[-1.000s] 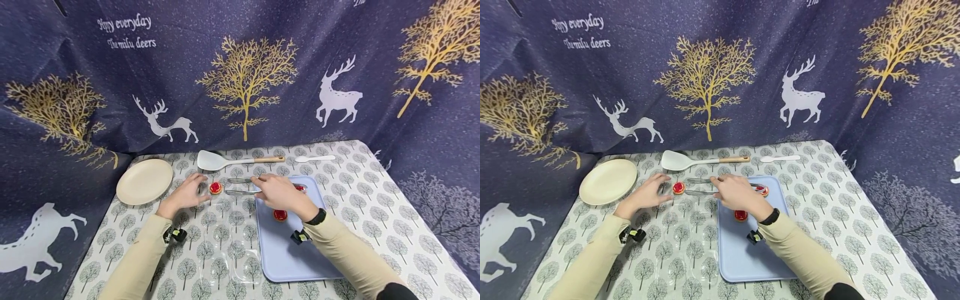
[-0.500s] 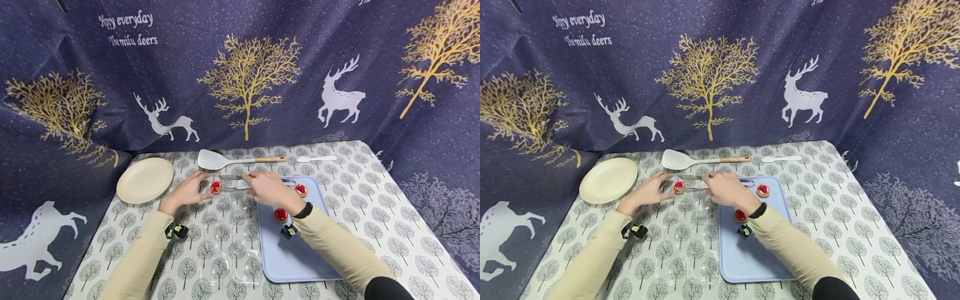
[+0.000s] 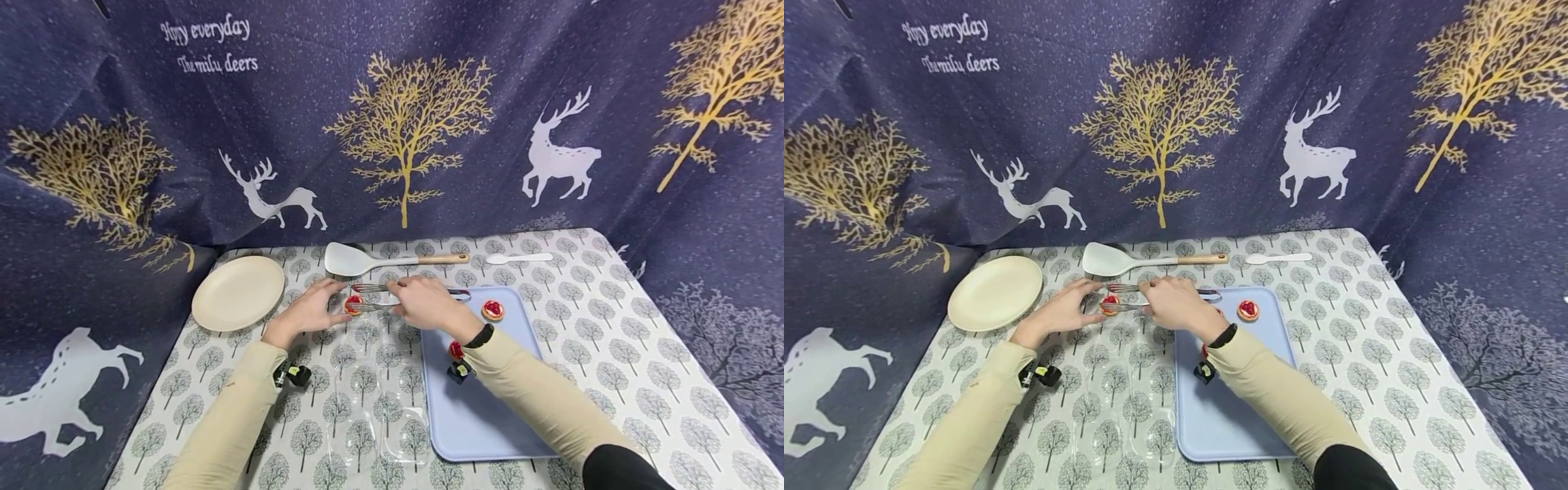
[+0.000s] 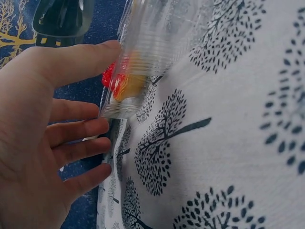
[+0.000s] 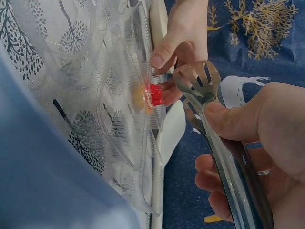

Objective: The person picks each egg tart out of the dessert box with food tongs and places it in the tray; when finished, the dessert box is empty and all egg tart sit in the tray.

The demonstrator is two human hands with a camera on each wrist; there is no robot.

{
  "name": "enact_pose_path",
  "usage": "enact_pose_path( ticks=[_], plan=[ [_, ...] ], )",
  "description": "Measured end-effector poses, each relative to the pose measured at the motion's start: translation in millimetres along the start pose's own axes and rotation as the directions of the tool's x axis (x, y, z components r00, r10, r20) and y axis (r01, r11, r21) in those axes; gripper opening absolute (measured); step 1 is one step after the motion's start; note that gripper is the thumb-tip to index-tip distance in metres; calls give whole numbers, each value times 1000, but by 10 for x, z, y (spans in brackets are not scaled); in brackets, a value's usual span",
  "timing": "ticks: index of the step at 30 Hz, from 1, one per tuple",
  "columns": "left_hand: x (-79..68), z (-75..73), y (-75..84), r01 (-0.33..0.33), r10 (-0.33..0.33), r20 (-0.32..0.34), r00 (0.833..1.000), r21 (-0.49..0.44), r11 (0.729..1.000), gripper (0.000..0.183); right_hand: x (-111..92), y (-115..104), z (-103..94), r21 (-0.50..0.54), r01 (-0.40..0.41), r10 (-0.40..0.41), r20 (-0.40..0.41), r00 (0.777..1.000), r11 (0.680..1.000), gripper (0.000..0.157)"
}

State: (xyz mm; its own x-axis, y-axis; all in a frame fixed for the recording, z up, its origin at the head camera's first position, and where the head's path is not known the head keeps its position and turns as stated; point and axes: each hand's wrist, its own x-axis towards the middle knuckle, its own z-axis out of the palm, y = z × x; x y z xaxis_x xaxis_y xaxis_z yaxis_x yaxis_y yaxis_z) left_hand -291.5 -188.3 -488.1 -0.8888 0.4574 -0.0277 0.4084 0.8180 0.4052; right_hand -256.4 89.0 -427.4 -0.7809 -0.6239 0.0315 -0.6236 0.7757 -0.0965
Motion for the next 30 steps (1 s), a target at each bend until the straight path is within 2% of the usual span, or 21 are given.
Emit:
enact_pose_path(
  ticks=[6,15,21,30],
  plan=[
    [15,-8,11,-18,18,-6,1000,-2,1000,83,78,-5,53,-5,-3,3,3,1000,1000,58],
    [10,-8,39,28,-28,17,999,1,1000,83,185,-35,165,-51,-11,11,8,1000,999,53],
    [-7,-28,87,31,-31,21,999,2,1000,81,212,-67,203,-107,-20,21,11,1000,994,48],
    [7,-18,68,23,-23,18,1000,7,1000,82,252,-105,233,-97,-35,39,35,999,995,49]
  ],
)
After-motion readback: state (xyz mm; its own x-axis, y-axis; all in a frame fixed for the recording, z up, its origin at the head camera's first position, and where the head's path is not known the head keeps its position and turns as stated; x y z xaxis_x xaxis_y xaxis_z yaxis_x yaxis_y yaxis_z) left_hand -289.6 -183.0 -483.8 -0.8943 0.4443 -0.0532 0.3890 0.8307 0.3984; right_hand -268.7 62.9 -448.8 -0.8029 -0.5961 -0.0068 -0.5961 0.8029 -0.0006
